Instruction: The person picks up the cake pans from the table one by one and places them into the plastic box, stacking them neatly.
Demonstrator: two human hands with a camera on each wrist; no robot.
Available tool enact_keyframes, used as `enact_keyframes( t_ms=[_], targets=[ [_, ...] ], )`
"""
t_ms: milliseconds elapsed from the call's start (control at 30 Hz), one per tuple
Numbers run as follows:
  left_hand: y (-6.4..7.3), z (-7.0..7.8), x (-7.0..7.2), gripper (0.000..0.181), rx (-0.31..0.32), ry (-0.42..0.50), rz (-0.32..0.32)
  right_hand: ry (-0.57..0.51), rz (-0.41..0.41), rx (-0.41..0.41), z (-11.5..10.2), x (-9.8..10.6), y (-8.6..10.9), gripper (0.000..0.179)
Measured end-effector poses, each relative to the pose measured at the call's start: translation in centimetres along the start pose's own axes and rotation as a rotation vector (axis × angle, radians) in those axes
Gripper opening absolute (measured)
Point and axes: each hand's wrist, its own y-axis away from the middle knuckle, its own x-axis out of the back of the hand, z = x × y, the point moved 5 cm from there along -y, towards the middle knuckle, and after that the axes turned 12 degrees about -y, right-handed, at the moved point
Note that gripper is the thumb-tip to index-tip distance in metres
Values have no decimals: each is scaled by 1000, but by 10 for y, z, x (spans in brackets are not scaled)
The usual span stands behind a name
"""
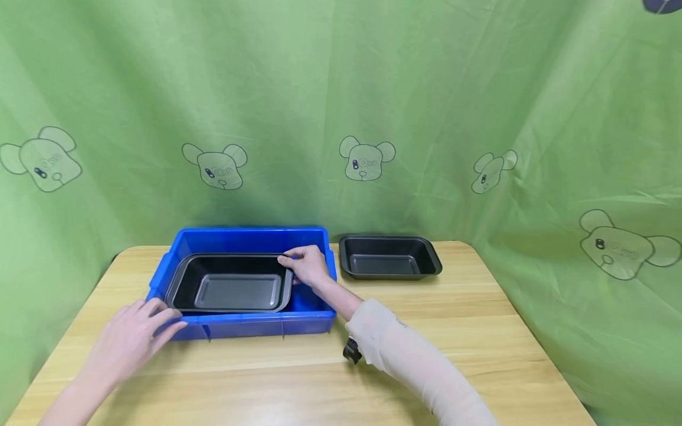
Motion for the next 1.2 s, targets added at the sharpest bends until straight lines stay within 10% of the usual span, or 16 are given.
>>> enact_keyframes(
  t_ms=[1200],
  targets=[
    [0, -2, -1, 74, 5, 0, -26, 108, -66, -7, -18, 16, -3, 12]
  ],
)
